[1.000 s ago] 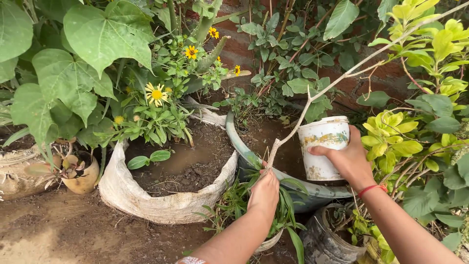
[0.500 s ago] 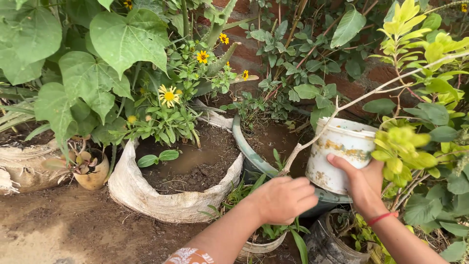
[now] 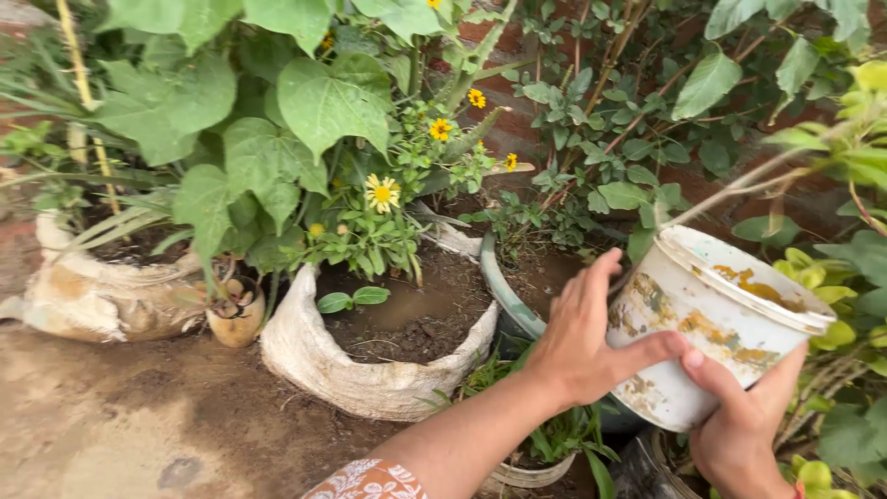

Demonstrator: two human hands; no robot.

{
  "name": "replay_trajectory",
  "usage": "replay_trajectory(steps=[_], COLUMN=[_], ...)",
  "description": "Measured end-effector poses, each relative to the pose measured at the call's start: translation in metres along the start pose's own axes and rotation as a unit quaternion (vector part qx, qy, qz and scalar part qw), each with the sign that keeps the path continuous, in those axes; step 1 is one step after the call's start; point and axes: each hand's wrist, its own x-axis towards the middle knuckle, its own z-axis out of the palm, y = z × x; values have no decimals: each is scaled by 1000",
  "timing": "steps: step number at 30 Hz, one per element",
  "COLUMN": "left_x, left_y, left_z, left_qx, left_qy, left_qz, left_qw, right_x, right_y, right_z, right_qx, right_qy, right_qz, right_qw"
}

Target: The recorder is cleaning a white container in a green bucket and then working with the soil in various grow bags and planters in an outdoor garden setting.

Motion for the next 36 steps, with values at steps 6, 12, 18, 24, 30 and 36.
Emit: replay_trajectory(steps=[6, 12, 18, 24, 30, 36], left_x=[-22, -30, -29, -20, -19, -20], left_y=[34, 11, 7, -15, -41, -30], left_z=[-45, -73, -111, -141, -149, -165], left_qx=[-116, -103, -122, -135, -148, -146], left_qy=[-37, 19, 91, 117, 153, 182], left_qz=[-25, -74, -151, -176, -149, -219], left_qw=[992, 992, 977, 968, 966, 948], right_x=[-15, -10, -1, 5, 9, 7], right_y=[-36, -24, 3, 18, 24, 27], right_z=[60, 100, 146, 186, 202, 221], right_qx=[106, 85, 125, 120, 115, 93], right_qy=[-28, -81, -125, -146, -171, -171], right_qz=[27, 97, 139, 158, 161, 245], right_qw=[994, 988, 974, 969, 965, 950])
